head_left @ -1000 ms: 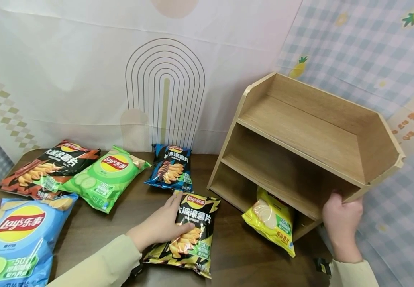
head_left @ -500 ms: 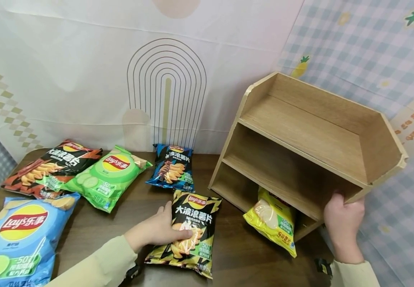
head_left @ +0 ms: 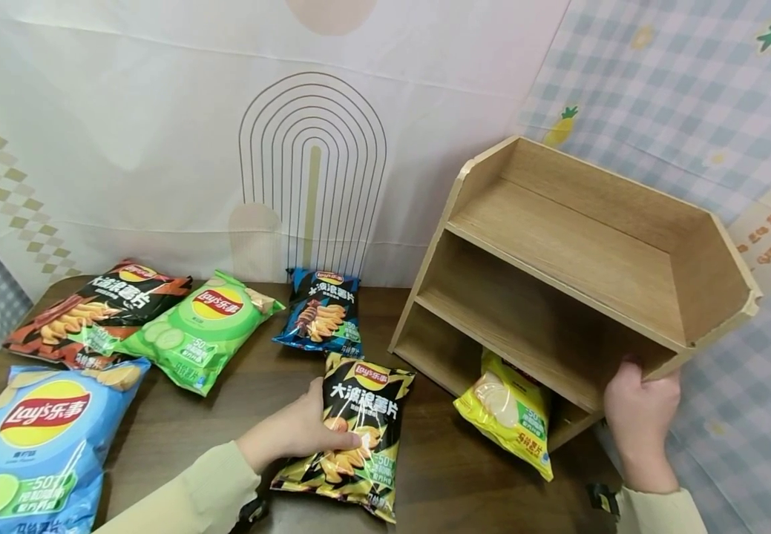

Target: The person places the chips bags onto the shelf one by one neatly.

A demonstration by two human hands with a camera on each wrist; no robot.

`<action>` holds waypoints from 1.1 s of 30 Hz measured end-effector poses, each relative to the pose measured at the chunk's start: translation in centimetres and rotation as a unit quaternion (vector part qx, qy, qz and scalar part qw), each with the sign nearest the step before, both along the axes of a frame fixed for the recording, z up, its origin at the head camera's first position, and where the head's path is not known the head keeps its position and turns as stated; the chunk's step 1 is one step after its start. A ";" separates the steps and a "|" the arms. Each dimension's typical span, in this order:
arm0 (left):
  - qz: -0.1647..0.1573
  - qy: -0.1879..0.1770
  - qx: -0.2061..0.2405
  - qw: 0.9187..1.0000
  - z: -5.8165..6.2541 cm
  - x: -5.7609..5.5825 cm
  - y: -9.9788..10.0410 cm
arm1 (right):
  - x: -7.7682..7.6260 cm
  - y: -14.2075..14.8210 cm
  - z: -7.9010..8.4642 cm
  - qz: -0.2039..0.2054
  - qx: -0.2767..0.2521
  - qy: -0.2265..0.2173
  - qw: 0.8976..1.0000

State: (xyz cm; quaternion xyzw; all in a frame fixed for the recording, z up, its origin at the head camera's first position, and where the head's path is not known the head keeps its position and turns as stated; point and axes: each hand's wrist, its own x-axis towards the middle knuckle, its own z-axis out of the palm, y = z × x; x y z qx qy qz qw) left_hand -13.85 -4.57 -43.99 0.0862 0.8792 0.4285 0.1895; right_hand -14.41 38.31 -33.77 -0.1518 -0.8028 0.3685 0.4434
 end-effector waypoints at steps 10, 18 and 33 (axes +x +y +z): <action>0.003 0.000 0.029 1.000 -0.3 -0.1 0.0 | 0.1 0.1 0.0 -0.001 -0.007 -0.009 1.000; 0.021 0.003 0.043 0.999 -0.5 0.0 0.3 | 0.0 0.2 0.0 -0.003 -0.008 -0.002 1.000; 0.004 0.063 0.106 0.992 -0.7 0.1 0.7 | 0.1 0.0 0.0 -0.002 0.001 0.001 1.000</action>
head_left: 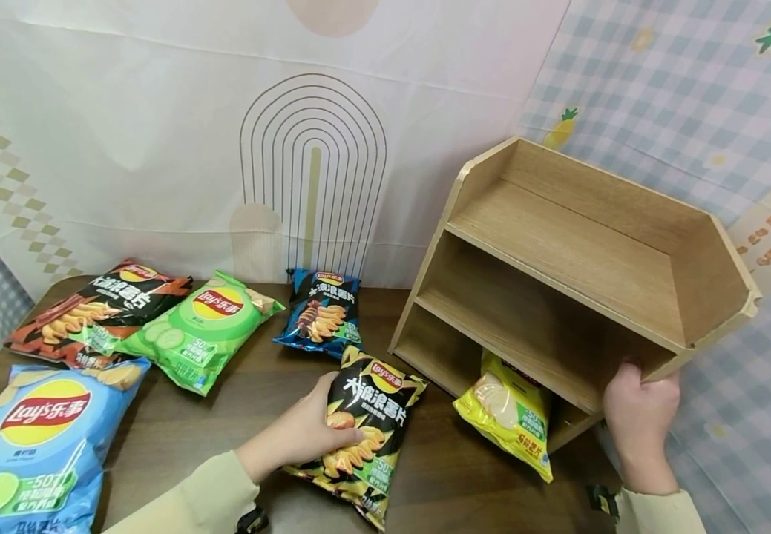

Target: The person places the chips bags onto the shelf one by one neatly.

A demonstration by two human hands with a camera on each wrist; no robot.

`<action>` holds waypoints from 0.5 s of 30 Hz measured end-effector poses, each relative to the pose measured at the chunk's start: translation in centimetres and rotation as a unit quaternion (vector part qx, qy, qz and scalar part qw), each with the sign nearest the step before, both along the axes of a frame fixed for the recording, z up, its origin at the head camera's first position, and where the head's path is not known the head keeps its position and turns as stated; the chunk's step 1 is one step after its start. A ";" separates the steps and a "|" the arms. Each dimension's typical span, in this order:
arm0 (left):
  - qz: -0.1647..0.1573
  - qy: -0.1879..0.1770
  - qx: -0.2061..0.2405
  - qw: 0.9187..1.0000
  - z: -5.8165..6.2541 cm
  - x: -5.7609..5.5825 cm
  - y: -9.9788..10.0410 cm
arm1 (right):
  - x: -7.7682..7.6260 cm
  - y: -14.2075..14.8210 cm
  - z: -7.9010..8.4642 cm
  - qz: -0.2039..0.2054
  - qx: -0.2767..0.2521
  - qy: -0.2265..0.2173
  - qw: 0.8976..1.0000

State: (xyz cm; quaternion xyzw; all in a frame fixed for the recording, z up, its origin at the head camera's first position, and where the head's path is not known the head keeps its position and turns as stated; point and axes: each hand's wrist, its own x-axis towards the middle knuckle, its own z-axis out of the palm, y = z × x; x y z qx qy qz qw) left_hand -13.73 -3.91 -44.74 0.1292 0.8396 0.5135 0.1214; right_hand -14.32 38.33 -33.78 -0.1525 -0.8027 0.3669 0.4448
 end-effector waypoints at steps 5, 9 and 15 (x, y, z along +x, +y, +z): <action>-0.009 0.020 0.022 1.000 0.1 0.1 0.4 | 0.0 0.0 0.0 0.000 0.001 0.001 1.000; -0.010 0.038 0.020 0.999 0.3 0.2 1.0 | 0.0 0.0 0.0 -0.001 0.000 0.002 1.000; -0.004 0.028 0.032 0.999 0.8 0.0 2.5 | -0.1 0.0 0.0 -0.004 -0.004 -0.005 1.000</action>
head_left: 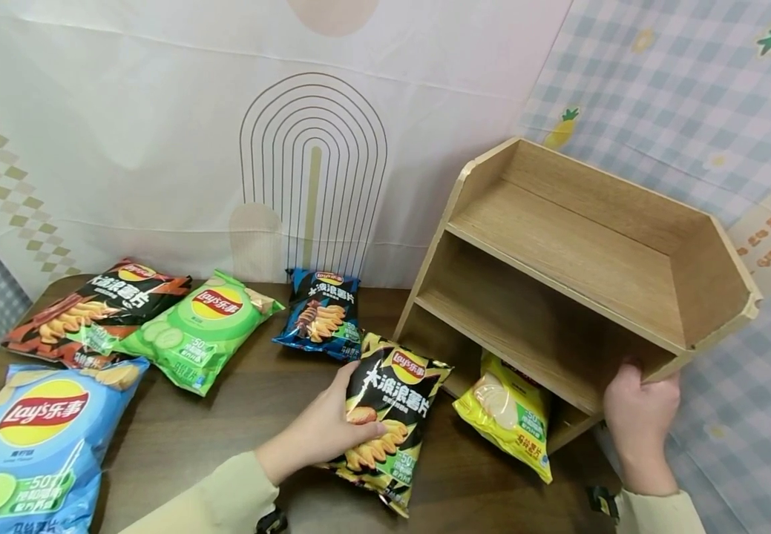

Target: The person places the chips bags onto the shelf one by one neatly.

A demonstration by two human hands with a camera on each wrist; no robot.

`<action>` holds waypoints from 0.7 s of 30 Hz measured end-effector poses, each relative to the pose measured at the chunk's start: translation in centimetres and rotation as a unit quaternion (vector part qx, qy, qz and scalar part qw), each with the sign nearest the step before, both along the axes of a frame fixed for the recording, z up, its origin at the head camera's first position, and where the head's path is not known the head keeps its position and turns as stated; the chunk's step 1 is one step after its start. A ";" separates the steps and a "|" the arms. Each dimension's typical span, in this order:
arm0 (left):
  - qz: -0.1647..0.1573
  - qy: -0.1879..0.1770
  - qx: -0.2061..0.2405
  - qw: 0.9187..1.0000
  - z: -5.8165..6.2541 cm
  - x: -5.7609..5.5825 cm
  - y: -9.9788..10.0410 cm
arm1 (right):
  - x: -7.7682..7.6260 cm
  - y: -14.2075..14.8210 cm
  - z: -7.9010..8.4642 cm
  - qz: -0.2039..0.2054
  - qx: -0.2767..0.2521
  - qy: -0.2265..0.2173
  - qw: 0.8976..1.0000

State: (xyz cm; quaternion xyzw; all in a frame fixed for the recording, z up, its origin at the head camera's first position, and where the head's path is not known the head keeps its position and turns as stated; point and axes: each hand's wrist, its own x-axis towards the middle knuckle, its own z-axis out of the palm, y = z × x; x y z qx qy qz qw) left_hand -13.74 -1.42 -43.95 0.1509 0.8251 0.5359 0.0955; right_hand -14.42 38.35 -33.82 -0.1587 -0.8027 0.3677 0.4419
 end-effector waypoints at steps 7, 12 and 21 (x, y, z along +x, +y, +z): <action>-0.023 -0.003 0.026 0.999 0.6 -0.6 2.2 | 0.0 0.0 -0.1 -0.005 -0.004 -0.006 1.000; -0.039 0.009 0.024 0.999 0.9 -1.2 3.6 | 0.0 0.1 -0.1 -0.003 0.002 -0.002 1.000; -0.083 0.015 0.057 0.995 0.8 -3.0 5.4 | 0.2 0.1 -0.1 0.001 0.005 0.000 1.000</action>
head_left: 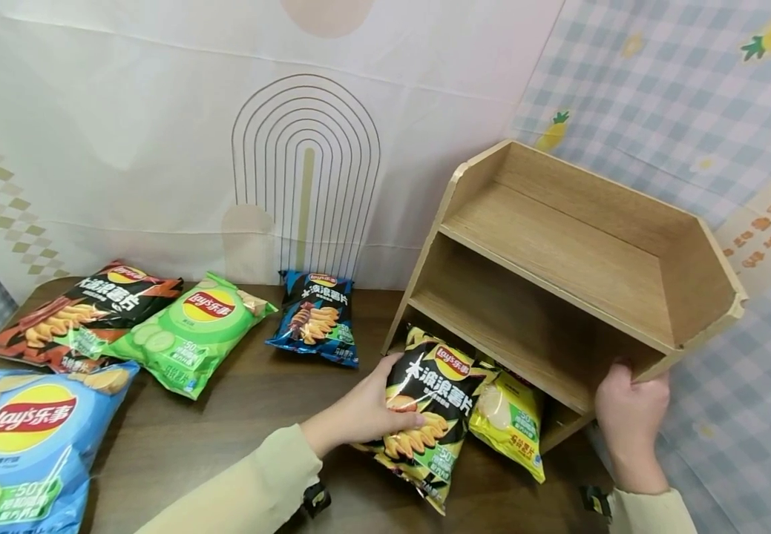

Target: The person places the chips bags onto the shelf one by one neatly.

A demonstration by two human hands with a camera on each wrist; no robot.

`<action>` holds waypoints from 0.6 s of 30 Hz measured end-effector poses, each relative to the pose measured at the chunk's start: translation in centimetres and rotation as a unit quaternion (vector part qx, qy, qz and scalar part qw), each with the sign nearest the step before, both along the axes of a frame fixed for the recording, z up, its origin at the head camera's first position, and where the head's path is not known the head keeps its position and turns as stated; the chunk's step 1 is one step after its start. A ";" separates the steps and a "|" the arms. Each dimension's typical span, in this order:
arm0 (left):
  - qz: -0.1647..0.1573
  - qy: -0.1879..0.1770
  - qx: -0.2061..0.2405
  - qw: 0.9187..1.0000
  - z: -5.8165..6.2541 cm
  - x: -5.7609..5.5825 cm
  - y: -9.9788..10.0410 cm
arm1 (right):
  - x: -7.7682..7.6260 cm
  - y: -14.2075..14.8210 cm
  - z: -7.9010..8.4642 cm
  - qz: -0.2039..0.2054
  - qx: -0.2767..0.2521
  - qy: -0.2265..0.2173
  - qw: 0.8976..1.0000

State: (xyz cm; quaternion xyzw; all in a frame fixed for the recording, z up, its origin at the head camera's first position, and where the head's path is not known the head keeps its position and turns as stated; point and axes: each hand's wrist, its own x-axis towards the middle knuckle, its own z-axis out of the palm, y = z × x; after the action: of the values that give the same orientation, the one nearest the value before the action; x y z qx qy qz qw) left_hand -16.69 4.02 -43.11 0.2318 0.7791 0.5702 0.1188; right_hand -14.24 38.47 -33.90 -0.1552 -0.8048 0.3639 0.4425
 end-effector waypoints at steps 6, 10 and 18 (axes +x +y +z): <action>-0.028 -0.006 0.016 0.999 0.5 -2.1 1.0 | 0.0 0.0 0.0 -0.001 0.005 0.002 1.000; -0.044 -0.002 0.019 0.999 0.4 -3.6 1.5 | 0.1 -0.1 0.0 -0.004 0.008 0.001 1.000; -0.023 -0.033 -0.001 0.999 -0.2 -5.4 1.5 | 0.1 -0.1 0.0 -0.002 0.006 0.004 1.000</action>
State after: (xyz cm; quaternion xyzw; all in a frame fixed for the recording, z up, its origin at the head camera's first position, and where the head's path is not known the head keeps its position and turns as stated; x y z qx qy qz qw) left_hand -22.14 5.48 -43.30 0.2304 0.7700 0.5736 0.1577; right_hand -14.13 38.35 -33.91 -0.1530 -0.8049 0.3590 0.4470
